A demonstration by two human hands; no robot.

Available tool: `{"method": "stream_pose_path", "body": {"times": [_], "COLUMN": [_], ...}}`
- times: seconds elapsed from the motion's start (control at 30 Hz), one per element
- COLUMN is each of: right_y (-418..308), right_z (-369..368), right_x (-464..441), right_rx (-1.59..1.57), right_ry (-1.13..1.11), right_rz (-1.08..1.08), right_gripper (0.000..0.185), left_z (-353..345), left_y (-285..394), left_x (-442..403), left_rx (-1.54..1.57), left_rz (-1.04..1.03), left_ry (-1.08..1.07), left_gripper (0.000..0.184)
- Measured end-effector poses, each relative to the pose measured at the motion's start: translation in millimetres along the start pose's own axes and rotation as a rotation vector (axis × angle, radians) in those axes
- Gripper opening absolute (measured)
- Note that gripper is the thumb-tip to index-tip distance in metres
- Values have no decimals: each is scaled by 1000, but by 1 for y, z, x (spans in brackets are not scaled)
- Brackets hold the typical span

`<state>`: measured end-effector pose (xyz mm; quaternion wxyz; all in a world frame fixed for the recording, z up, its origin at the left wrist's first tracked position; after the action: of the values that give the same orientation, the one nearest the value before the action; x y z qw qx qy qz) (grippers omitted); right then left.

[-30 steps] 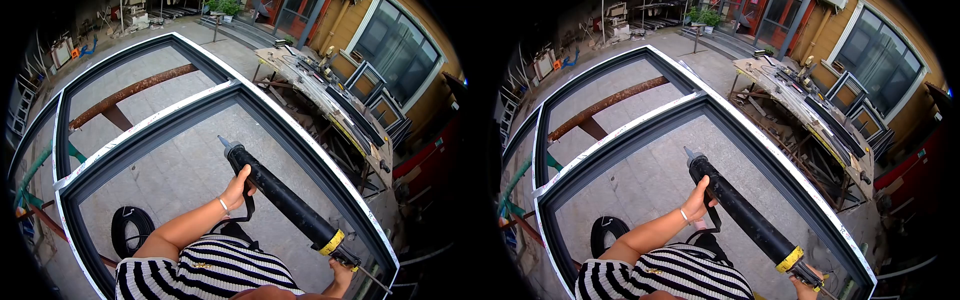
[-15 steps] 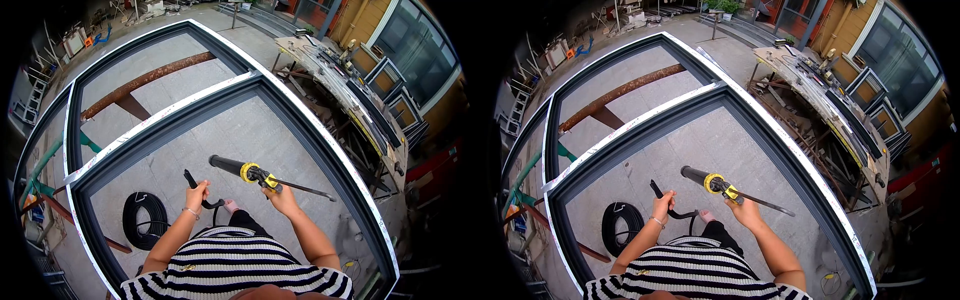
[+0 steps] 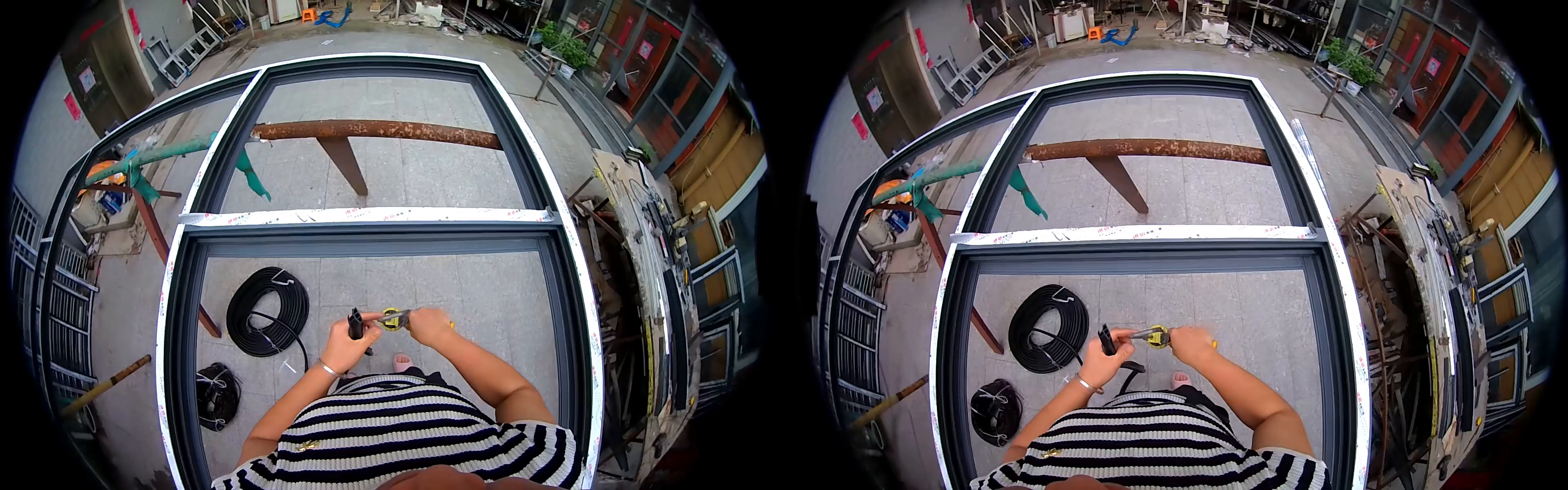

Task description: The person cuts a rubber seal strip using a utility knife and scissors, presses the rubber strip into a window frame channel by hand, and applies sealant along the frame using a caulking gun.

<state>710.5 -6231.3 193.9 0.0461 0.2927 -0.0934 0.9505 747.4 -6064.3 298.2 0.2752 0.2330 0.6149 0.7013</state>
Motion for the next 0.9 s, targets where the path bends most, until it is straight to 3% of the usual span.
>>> {"method": "stream_pose_path", "body": {"times": [0.07, 0.23, 0.3, 0.4, 0.53, 0.63, 0.77, 0.9], "right_y": [-19, -55, -63, -70, -88, -106, -125, -135], "right_z": [-4, -23, -28, -24, -12, -10, -3, -6], "right_x": [-20, -56, -64, -77, -82, -95, -104, -112], "right_rx": [75, 232, 245, 229, 220, 193, 143, 94], "right_ry": [-37, -182, -188, -186, -168, -130, -101, -116], "right_rz": [113, 295, 321, 318, 301, 294, 260, 231], "right_gripper": [20, 20, 21, 21, 22, 23, 24, 27], "left_z": [15, 40, 46, 51, 63, 96, 128, 147], "left_y": [-9, -29, -32, -40, -6, -25, -35, -37], "left_x": [4, 29, 35, 41, 45, 57, 59, 54], "left_rx": [-87, -347, -373, -401, -563, -478, -69, -69], "left_rz": [22, 60, 89, 135, -8, 127, 194, 322], "left_ry": [183, 320, 345, 289, 316, 553, 701, 660], "left_gripper": [25, 33, 39, 27, 23, 26, 35, 34]}}
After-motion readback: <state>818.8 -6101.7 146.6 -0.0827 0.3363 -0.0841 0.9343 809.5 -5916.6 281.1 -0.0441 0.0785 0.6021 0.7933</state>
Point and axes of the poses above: each hand's wrist, its own x-axis away from the middle knuckle, its own z-axis out of the back of the hand, y = z × x, the point moved 10 cm from there along -x, towards the middle knuckle, and after that the axes turned 7 degrees about -y, right-handed, at the moved point
